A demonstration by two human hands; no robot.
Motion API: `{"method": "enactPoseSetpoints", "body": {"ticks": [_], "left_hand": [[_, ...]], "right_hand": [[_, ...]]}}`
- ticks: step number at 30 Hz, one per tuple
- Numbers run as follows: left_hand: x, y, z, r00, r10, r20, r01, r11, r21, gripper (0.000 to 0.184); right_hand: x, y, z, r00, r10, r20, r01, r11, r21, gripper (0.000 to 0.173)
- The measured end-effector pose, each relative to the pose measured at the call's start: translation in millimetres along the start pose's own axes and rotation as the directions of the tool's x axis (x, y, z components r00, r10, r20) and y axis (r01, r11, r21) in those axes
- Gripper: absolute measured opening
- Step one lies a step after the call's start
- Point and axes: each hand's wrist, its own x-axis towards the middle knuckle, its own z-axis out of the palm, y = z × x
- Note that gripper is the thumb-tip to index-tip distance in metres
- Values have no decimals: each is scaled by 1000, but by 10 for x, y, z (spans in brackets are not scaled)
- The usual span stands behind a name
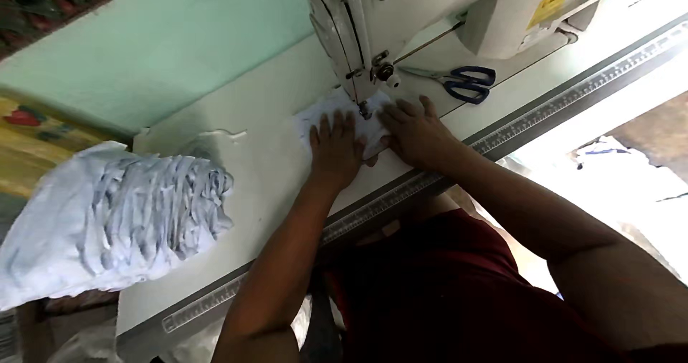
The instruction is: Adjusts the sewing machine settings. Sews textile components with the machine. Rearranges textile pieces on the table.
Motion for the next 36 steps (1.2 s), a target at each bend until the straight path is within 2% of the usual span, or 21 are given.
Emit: {"method": "enactPoseSetpoints", "body": {"ticks": [11,23,26,28,30,32,34,36], "left_hand": [[205,-40,-138,993,-85,77,87,996,-25,68],[462,-186,-142,990,-127,60,129,991,-29,68],[521,-316,-222,993,-102,62,110,986,-127,69],[544,-485,-324,994,-111,-7,107,971,-215,67],[531,-707,-410,979,-175,-101,143,953,-267,63],[463,-904,-413,932,-303,-200,209,898,-386,60],[368,-1011,-330,862,-455,-222,297,810,-506,62],[330,-1034,-298,836,-522,-170,387,780,-493,71]], "right_hand": [[0,1,-12,991,118,-65,-119,993,-6,58],[-26,8,-12,973,145,-178,-145,989,14,49],[-12,16,-7,968,180,-177,-178,984,27,49],[7,21,9,963,210,-170,-209,978,24,50],[11,24,21,962,212,-170,-214,977,5,52],[-1,18,24,961,209,-184,-211,977,4,51],[-13,12,21,959,220,-180,-223,975,7,50],[-13,5,11,955,225,-192,-230,973,-3,49]]}}
